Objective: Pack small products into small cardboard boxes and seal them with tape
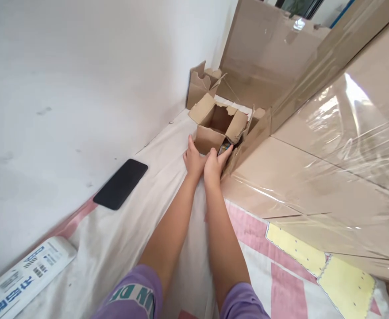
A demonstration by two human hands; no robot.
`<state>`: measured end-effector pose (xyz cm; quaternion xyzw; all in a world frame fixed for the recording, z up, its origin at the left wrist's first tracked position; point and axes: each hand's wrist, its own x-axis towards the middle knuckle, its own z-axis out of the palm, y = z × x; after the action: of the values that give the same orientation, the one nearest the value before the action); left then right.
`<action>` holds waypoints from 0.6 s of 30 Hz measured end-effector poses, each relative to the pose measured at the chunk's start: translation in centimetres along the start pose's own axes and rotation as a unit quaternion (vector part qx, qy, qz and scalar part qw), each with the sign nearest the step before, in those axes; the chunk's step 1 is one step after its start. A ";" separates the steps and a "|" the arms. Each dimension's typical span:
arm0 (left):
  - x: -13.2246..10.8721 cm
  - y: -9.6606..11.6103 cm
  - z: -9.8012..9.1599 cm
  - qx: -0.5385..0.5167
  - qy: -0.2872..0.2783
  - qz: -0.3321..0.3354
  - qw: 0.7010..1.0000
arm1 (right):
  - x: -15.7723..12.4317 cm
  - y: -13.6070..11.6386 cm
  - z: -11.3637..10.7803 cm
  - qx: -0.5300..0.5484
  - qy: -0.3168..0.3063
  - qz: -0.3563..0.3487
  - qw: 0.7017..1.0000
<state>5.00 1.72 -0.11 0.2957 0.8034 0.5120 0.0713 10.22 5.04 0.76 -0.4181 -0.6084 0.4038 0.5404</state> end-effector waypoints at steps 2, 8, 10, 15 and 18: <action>0.4 -0.2 -0.1 -0.008 0.000 -0.007 1.000 | -0.3 0.1 -0.2 0.003 -0.001 0.014 1.000; 2.0 -1.4 -1.0 -0.171 0.055 -0.032 0.983 | -2.2 -1.8 0.0 0.065 -0.070 -0.005 0.995; 2.3 -1.9 -1.9 -0.220 0.114 -0.071 0.966 | -2.9 -2.9 0.1 0.115 -0.111 -0.007 0.987; 2.6 -2.9 -4.1 -0.266 0.263 -0.099 0.922 | -4.6 -5.6 -0.1 0.158 -0.206 -0.011 0.966; 2.5 -3.3 -4.6 -0.252 0.281 -0.088 0.922 | -4.6 -6.4 -1.1 0.078 -0.214 -0.070 0.971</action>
<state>-0.27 -1.50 -0.30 0.0402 0.6576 0.7512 -0.0407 11.13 -1.33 5.38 -0.2343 -0.7044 0.4912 0.4557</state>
